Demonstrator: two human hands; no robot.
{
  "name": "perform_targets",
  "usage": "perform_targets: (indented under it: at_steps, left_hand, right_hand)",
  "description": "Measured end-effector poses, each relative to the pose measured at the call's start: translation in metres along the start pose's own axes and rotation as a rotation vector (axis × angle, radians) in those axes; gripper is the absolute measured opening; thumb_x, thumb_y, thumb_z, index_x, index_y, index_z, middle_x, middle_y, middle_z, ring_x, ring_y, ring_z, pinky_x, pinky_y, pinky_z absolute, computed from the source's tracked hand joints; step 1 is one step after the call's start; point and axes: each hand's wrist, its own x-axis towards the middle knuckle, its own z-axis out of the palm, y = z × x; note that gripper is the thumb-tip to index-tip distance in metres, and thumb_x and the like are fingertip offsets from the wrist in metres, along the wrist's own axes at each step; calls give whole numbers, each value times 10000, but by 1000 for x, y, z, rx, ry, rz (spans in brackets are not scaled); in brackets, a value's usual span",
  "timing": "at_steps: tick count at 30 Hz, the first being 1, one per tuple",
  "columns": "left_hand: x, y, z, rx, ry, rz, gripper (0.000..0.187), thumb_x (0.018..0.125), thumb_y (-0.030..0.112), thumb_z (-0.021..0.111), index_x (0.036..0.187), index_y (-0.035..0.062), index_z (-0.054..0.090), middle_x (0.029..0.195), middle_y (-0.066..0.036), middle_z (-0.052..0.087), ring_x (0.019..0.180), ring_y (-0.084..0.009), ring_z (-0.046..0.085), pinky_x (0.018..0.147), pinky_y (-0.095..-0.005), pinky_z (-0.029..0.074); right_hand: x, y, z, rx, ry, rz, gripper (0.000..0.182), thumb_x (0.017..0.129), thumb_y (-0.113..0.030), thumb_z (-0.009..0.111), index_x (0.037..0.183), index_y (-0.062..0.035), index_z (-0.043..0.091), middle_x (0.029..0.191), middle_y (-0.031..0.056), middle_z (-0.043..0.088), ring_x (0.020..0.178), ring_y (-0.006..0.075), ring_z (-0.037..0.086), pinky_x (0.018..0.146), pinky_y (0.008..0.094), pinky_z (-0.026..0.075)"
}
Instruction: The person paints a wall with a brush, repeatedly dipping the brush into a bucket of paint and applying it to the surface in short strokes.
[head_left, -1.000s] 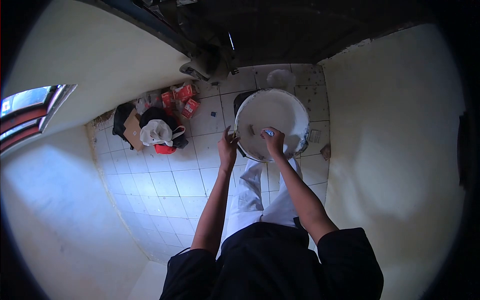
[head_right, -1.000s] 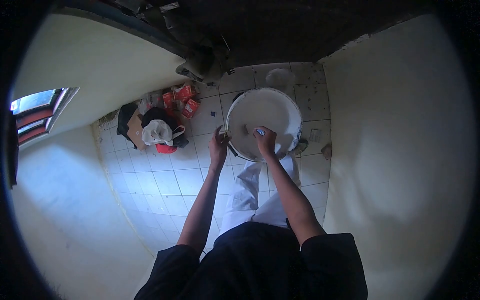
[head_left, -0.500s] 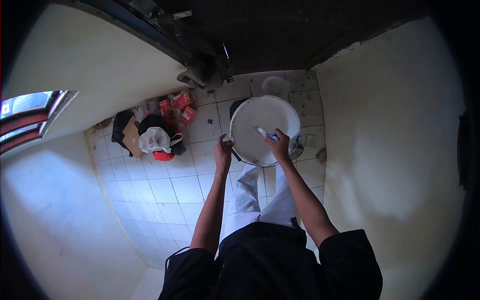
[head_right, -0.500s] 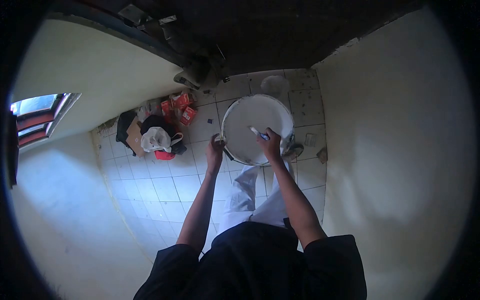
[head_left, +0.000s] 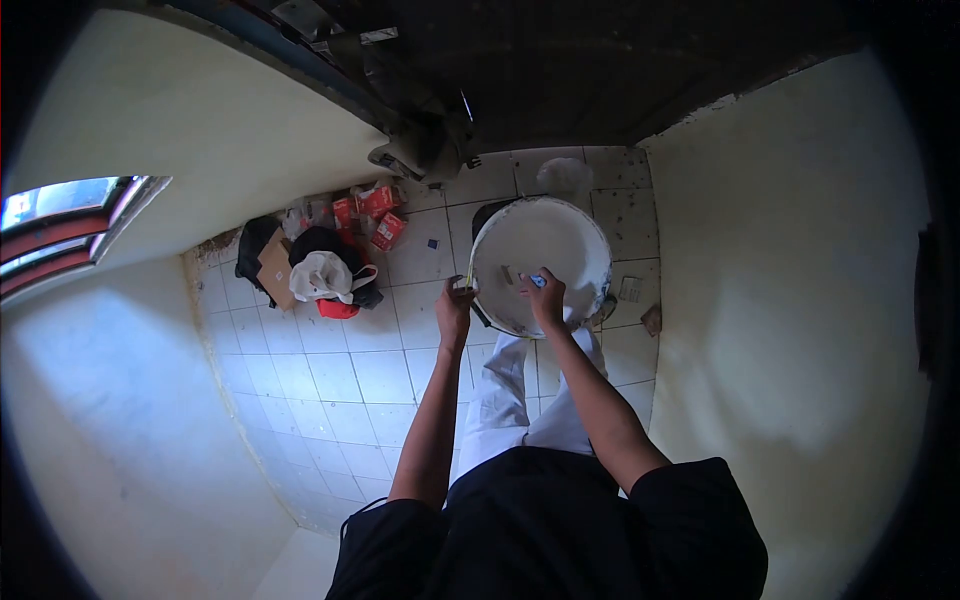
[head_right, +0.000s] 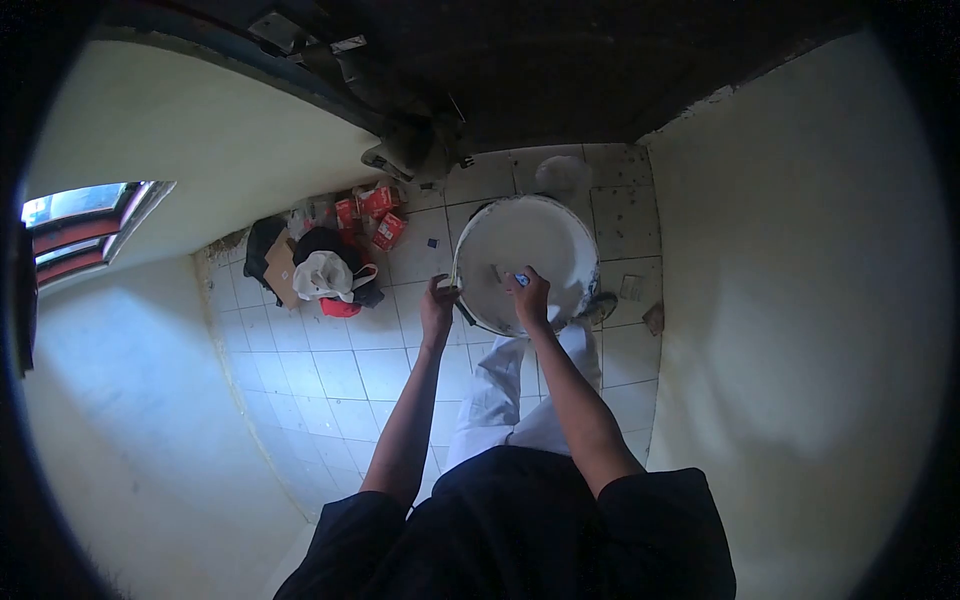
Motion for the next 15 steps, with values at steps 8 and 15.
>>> perform_targets:
  at_steps: [8, 15]
  left_hand:
    - [-1, 5, -1, -15, 8, -2, 364, 787, 116, 677, 1099, -3, 533, 843, -160, 683, 736, -181, 641, 634, -297, 463]
    - [-5, 7, 2, 235, 10, 3, 305, 837, 198, 619, 1090, 48, 539, 784, -192, 658, 727, -305, 657, 594, -395, 457]
  right_hand:
    - [14, -6, -12, 46, -214, 160, 193, 784, -85, 687, 762, 14, 522, 721, 135, 631, 600, 214, 669, 491, 287, 553]
    - [17, -18, -42, 399, -133, 378, 150, 779, -63, 658, 869, 14, 565, 791, 131, 631, 614, 221, 662, 493, 289, 550]
